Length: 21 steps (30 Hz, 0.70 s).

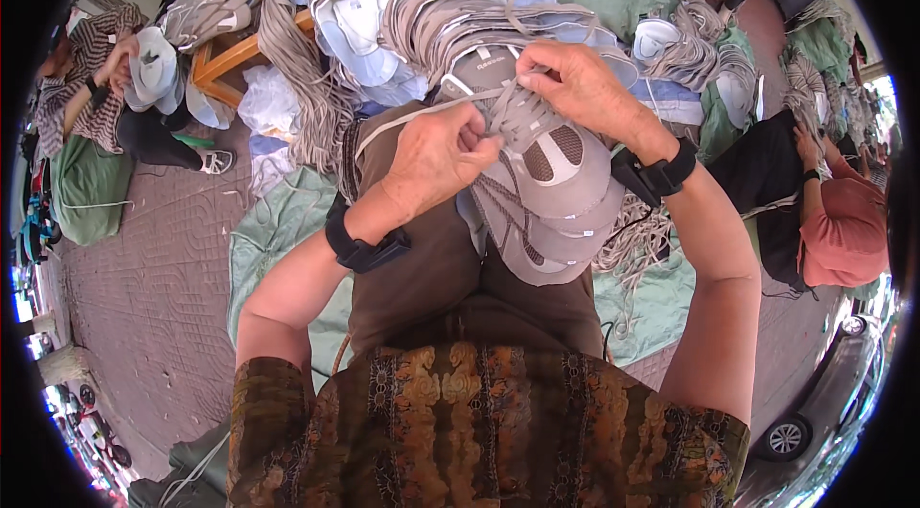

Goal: The person is sitting on a tarp and lacing a pair of beige Reebok sneakers. They repeatedly thread the laces through the eyelets and pull them tight, working on the shoes held in their lap.

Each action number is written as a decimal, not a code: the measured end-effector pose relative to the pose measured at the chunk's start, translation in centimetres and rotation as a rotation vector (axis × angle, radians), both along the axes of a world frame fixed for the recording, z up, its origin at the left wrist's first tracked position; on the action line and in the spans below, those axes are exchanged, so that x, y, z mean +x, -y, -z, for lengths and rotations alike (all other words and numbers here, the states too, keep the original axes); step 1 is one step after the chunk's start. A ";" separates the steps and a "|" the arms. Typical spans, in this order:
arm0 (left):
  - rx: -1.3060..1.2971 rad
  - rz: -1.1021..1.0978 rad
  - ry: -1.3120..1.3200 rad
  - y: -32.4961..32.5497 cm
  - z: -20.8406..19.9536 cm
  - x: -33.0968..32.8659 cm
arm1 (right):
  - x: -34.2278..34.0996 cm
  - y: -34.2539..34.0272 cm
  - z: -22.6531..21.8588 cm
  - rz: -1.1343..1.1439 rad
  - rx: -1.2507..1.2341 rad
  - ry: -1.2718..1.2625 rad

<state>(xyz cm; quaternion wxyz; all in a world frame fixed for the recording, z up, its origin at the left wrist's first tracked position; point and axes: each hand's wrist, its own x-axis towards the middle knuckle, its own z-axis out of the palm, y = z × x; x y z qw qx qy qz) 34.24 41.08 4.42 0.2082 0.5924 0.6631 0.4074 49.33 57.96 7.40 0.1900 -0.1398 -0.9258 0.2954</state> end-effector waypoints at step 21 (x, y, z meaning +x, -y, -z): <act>0.112 -0.034 -0.443 -2.7 -0.6 0.6 | 0.4 0.4 0.9 0.076 -0.165 -0.015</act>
